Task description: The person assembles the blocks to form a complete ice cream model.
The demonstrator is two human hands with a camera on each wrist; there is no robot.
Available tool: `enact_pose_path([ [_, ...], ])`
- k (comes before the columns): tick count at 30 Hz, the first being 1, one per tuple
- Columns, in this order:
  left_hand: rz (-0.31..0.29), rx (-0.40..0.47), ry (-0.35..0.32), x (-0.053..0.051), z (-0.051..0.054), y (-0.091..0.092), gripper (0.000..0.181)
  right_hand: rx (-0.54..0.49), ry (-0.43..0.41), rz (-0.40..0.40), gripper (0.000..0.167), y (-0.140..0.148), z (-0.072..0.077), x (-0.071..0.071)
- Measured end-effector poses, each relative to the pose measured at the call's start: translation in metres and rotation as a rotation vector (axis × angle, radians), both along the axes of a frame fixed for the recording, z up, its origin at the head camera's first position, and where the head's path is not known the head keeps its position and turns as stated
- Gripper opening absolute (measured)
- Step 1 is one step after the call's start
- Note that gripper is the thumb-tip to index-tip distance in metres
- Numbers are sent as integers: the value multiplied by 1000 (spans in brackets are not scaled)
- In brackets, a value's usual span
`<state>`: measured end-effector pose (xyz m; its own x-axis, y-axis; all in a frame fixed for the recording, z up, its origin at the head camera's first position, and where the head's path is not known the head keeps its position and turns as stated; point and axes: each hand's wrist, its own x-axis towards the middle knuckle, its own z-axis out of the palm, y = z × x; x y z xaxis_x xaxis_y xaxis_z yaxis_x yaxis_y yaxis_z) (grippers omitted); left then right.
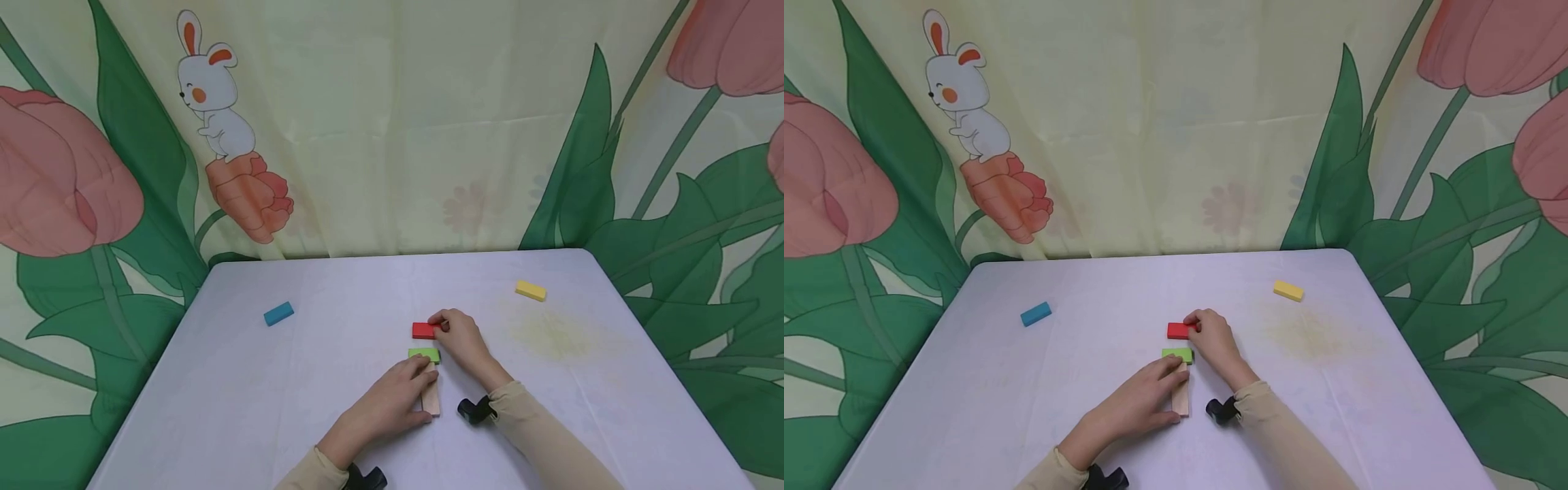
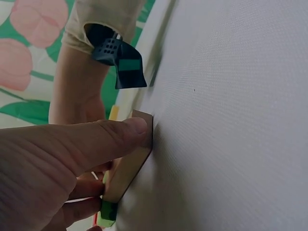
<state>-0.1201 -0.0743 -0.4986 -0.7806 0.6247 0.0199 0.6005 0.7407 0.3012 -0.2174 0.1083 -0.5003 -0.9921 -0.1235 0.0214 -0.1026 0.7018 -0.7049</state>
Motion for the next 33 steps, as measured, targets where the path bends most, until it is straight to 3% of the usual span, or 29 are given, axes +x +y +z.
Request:
enact_pose_path([
  [5,-1,-1,-2,-2,1,2,68,-24,11,24,14,4,-2,0],
  [11,26,77,-43,-6,3,0,69,-190,-76,-49,23,14,-5,-2],
  [15,109,232,-147,-10,3,-4,71,-367,-176,-97,33,22,-4,1],
  [20,246,516,-298,-19,2,-6,67,-589,-343,-155,43,32,1,8],
  [25,331,746,-426,-29,3,-4,68,-731,-456,-154,51,36,8,17],
  [29,402,830,-513,-37,2,-2,65,-775,-484,-136,52,36,11,22],
  [33,460,828,-546,-44,-2,1,63,-784,-496,-91,53,36,10,25],
])
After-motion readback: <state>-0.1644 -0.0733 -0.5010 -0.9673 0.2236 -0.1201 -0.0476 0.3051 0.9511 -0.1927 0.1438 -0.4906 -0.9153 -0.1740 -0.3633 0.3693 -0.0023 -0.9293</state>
